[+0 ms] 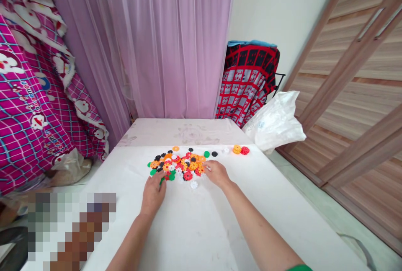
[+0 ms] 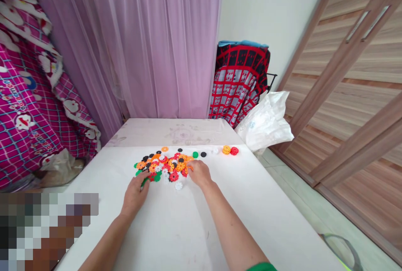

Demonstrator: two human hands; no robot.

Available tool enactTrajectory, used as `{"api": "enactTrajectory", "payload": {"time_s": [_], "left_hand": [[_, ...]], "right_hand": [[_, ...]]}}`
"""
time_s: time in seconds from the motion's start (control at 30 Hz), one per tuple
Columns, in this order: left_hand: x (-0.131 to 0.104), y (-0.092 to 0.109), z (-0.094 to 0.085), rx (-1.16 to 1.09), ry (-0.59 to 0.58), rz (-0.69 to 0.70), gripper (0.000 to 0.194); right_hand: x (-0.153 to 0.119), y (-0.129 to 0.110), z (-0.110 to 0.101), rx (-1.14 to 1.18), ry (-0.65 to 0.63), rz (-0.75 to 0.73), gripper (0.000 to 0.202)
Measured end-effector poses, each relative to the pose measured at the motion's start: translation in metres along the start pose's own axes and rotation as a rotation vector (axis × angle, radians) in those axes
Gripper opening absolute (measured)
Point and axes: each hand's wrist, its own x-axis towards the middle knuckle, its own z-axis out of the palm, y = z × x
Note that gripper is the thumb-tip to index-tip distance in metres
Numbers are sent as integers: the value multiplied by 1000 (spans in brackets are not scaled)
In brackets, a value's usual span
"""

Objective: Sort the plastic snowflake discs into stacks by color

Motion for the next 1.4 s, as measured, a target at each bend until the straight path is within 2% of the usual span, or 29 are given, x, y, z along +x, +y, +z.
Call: {"api": "enactTrajectory", "payload": {"time_s": [0.13,0.23,0.37,0.47,0.6,0.77,0.87,0.97,1.07,1.2,1.3,1.4], "left_hand": [[11,-6,10,-46,128,-68,34],[19,-7,15,-71,175,-104,35],[27,-1,15,30,134,-176,42],[31,5,14,115,78,-221,47],[32,4,12,71,42,-223,47],[33,-7,13,-107,129,-180,43],[34,-12,14,-194,180,-178,40],[35,-13,13,-235,200,-185,37],[35,-11,11,-237,197,-201,36],[36,-10,10,-240,186,-220,36],[36,-12,12,-245,191,-230,36],[36,-14,14,-234,201,-229,36]], "right_hand": [[21,-20,8,-57,-12,-46,22],[32,-30,16,-116,-31,-70,17],[38,-35,24,-135,-50,-64,14],[40,-33,26,-87,-66,-22,20],[40,-28,28,-72,-55,-19,25],[40,-31,27,-99,-83,10,18],[41,-33,21,-65,-107,33,27],[41,-19,8,18,-75,81,35],[37,16,-6,80,15,171,33],[30,58,-13,73,-26,303,29],[28,67,-6,88,-62,290,27],[29,63,2,104,-42,253,24]]}}
